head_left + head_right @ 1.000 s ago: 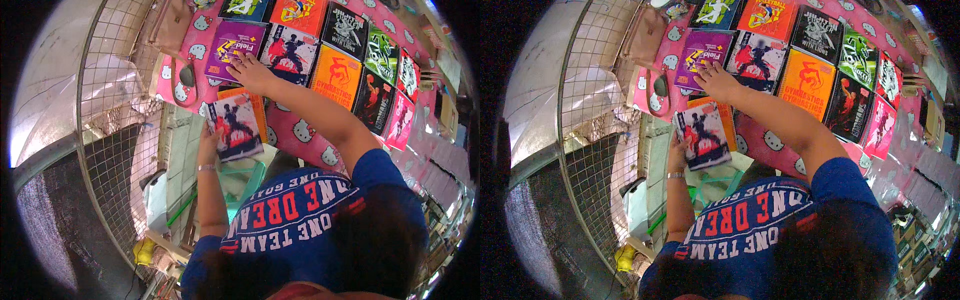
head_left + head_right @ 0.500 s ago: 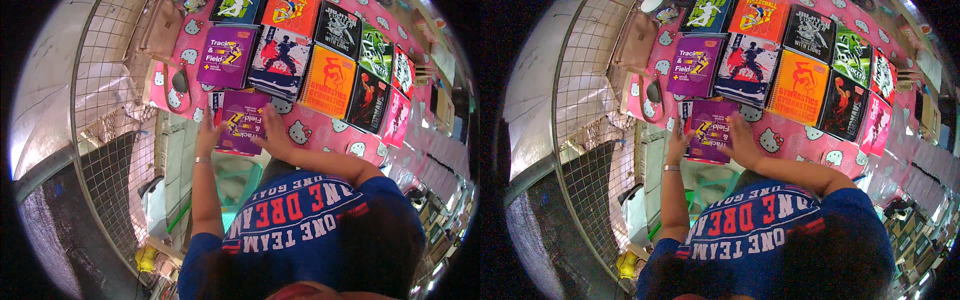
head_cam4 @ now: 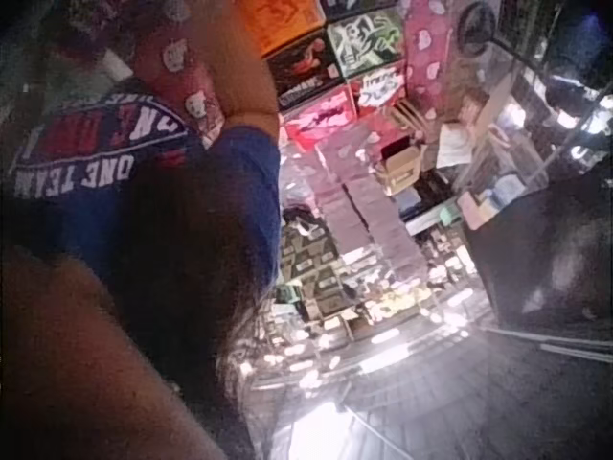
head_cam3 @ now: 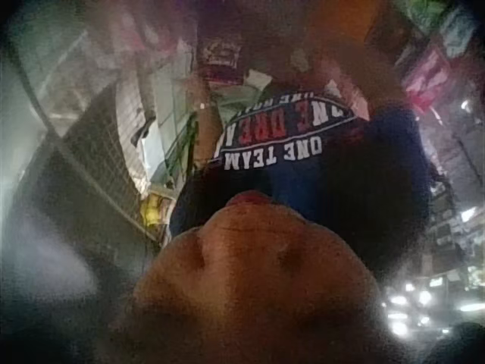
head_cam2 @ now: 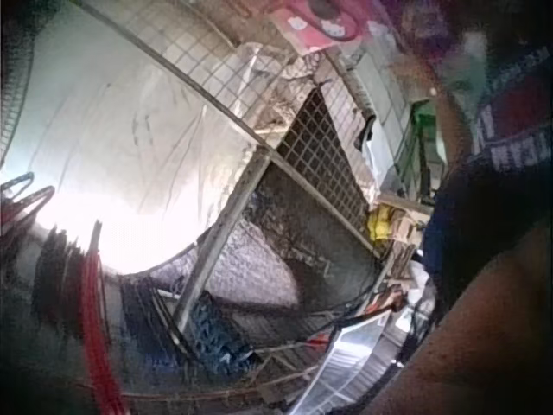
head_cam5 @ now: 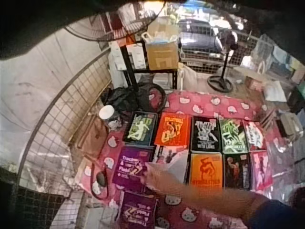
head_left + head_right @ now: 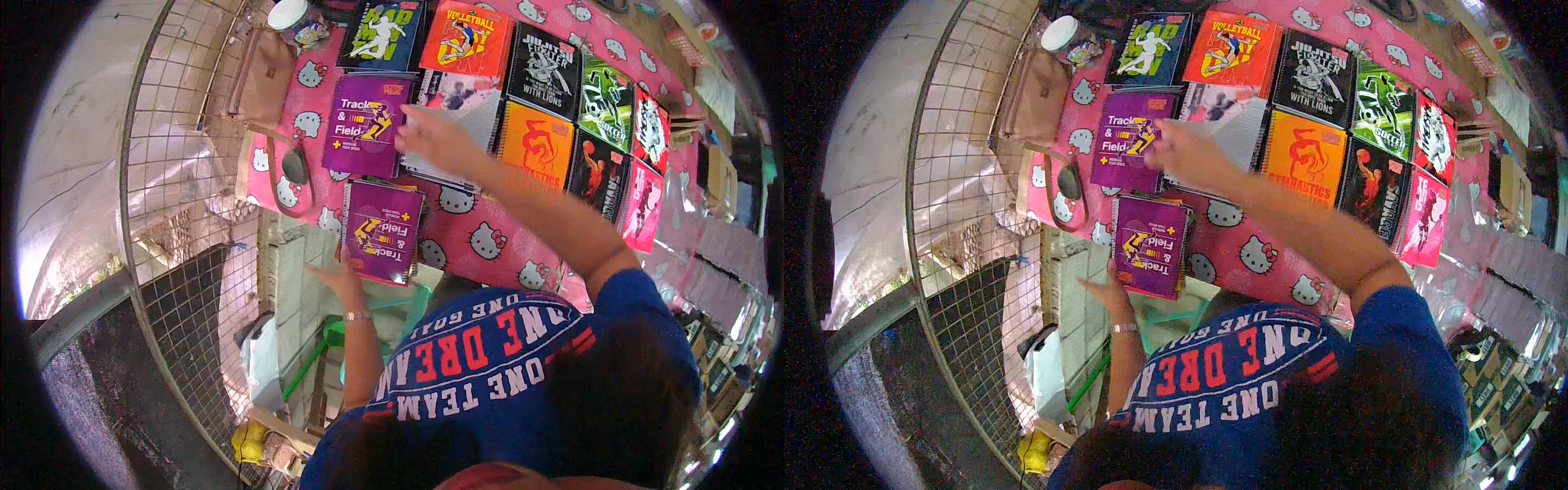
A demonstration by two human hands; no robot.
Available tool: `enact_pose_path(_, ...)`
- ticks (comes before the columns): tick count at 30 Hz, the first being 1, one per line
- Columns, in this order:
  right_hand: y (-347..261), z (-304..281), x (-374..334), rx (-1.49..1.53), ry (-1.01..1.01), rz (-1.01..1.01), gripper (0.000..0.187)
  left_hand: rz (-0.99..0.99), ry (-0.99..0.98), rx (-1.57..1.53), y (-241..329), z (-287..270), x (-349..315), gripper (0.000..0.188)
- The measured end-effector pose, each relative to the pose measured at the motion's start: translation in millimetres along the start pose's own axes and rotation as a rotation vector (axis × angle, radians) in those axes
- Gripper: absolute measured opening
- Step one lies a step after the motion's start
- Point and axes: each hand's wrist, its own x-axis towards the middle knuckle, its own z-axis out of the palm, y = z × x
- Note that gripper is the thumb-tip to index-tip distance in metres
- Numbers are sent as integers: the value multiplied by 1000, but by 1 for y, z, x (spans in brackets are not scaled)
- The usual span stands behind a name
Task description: The person places spiral notebooks into clear plastic bags, seals them using a tape dispenser, and organizes the packed notebooks into various stacks on a table.
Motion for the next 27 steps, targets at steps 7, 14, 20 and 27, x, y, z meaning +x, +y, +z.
enact_pose_path(7, -70, -45, 119, -618, -56, 32, 42, -605, -106, -974, -50, 26, -21, 63)
enact_pose_path(14, 44, -100, 175, -895, 636, 113, 65, -445, 197, -642, -27, 12, 34, 54)
enact_pose_path(20, 3, -73, 171, -1067, 370, 554, 89, 443, -137, -327, 218, 110, 207, 61)
enact_pose_path(27, -38, -132, 142, -707, 524, -407, 46, 634, -378, 413, 257, 205, 306, 55)
